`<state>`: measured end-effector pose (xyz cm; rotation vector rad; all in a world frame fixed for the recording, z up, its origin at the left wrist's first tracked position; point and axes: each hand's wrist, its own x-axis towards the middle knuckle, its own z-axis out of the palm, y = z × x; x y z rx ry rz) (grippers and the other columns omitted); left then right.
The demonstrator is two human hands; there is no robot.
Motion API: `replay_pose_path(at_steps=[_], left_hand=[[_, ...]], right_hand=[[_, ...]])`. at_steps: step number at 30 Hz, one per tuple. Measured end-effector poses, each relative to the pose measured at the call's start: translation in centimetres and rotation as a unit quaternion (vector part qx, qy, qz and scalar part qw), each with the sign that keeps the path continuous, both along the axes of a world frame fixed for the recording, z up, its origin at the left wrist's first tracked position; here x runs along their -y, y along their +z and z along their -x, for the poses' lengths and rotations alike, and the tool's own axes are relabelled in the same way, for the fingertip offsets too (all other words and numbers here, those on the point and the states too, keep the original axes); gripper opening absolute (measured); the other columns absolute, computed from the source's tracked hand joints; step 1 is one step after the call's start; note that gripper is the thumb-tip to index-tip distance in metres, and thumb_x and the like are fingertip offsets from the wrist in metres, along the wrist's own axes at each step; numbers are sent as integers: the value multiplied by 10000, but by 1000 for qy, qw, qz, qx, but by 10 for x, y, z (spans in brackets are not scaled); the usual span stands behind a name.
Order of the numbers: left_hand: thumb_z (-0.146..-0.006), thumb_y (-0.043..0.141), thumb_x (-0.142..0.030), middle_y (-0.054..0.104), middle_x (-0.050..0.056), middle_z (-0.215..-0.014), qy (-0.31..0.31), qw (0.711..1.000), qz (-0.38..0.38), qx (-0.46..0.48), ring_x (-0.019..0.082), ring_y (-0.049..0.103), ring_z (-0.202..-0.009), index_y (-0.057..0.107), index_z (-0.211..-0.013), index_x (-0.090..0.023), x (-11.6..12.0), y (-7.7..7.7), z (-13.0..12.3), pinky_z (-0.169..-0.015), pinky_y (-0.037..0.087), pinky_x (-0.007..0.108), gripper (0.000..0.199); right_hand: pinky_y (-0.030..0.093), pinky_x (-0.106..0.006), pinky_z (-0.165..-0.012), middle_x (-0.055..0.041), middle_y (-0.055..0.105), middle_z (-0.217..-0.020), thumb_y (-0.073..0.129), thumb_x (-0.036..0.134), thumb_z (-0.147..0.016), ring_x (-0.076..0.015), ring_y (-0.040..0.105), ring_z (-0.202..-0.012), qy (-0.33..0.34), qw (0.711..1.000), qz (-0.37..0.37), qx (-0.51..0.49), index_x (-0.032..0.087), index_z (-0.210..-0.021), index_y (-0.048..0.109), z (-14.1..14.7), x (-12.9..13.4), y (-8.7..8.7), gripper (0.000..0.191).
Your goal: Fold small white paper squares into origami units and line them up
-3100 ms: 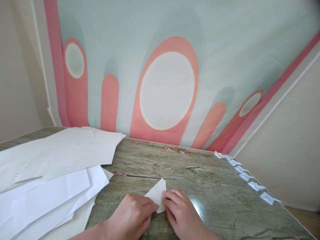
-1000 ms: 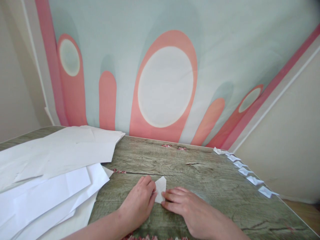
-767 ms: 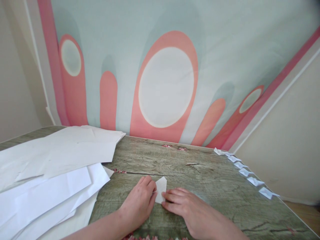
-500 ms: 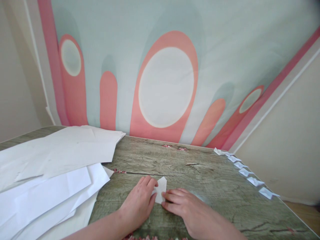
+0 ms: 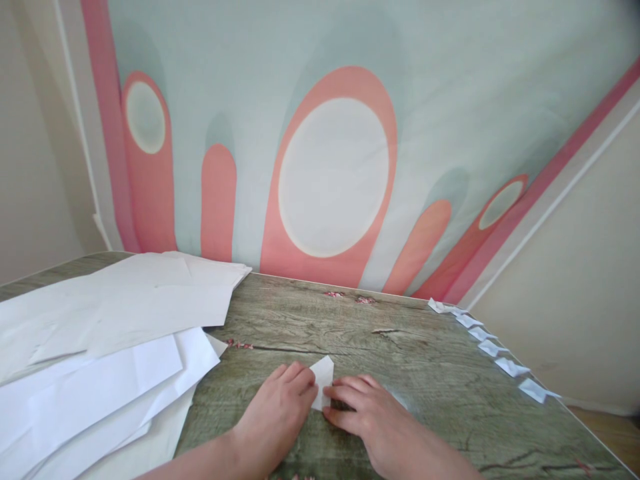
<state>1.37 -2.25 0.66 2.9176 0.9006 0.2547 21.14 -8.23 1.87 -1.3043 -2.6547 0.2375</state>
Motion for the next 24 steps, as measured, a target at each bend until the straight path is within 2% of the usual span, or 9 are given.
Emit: replay_pose_path(at_steps=[5, 11, 17, 21, 24], left_hand=[[-881, 484, -200, 614, 83, -1039, -32, 998, -26, -50, 255, 526, -988, 592, -1055, -169, 13, 0, 1, -864, 392, 415, 207], [-929, 384, -416, 543, 112, -1258, -29, 997, -55, -41, 281, 459, -1161, 520, -1209, -180, 21, -12, 7, -973, 288, 467, 391], [-869, 507, -415, 521, 98, -1299, -21, 998, -30, -56, 319, 438, -1196, 503, -1245, -214, 19, -4, 11, -976, 273, 509, 426], [-877, 463, -496, 533, 62, -1300, -12, 999, -25, -41, 299, 436, -1206, 521, -1241, -247, 18, -4, 13, -990, 260, 492, 445], [-862, 450, -556, 574, 70, -1260, 7, 998, -39, -45, 288, 463, -1182, 577, -1199, -216, 18, -9, 15, -996, 255, 461, 495]], right_hand=[[295, -331, -968, -16, 555, -1256, 463, 246, -926, -170, 417, -1181, 0, 1000, -14, -9, 258, -1152, 583, -1, 0, -4, 257], [317, -307, -954, -27, 597, -1183, 485, 251, -921, -152, 470, -1121, -7, 998, -41, -39, 244, -1110, 614, 2, -1, -12, 229], [350, -306, -933, -64, 622, -1120, 495, 236, -915, -172, 500, -1072, -6, 995, -87, -56, 180, -1035, 636, 7, -2, -27, 194], [360, -322, -928, -70, 610, -1151, 520, 248, -901, -188, 504, -1073, -11, 994, -102, -44, 181, -1038, 631, 7, -2, -33, 189], [375, -319, -902, -52, 614, -1152, 501, 245, -912, -180, 521, -1043, -17, 994, -105, -35, 200, -1024, 638, 7, -2, -33, 182]])
